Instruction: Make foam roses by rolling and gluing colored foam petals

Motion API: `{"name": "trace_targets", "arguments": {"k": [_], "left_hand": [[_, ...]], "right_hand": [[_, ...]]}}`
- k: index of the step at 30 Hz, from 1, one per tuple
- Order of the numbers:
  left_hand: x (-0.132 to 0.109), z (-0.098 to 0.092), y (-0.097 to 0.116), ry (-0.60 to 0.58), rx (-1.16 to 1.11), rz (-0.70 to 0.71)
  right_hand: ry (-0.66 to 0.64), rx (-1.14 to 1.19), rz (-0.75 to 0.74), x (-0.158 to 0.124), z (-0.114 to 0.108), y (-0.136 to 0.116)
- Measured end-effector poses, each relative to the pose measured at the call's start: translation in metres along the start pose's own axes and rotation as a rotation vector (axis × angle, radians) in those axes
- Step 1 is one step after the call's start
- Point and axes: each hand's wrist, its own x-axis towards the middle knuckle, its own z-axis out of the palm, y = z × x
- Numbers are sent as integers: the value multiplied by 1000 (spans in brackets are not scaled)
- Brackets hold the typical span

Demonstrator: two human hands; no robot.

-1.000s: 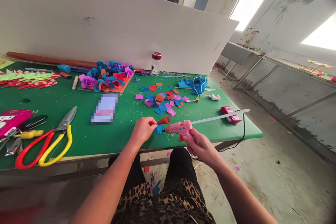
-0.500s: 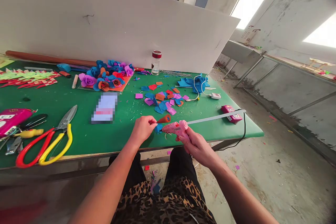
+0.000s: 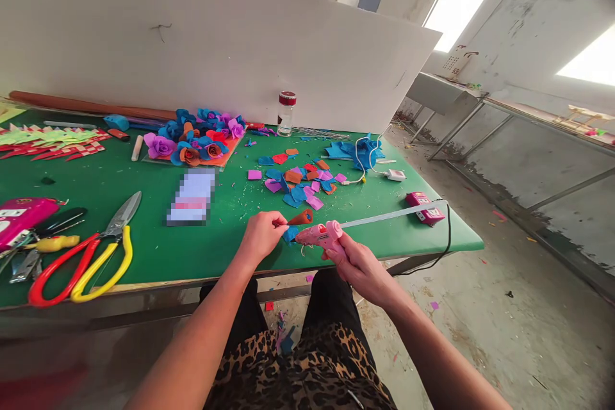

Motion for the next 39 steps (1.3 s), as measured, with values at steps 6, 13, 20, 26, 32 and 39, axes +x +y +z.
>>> {"name": "trace_targets", "arguments": {"k": [6,13,20,26,32,39], "left_hand": [[0,-1,2,-5,-3,-6],[-1,-1,1,5,-15,-6],[-1,0,1,0,-18,-8],[-1,-1,1,3,-21,-2],[-1,-1,1,6,-11,7],[-1,-1,2,-2,-18,7]], "right_hand": [[32,-19,-32,1,0,1],[14,-21,-15,1,-3,-3],[-14,-16,6,1,-4,-6],[-19,-23,16,1,-3,-4],[-15,-11,6,1,-3,-3],[-22,-22,17,2,-3,-5]]}}
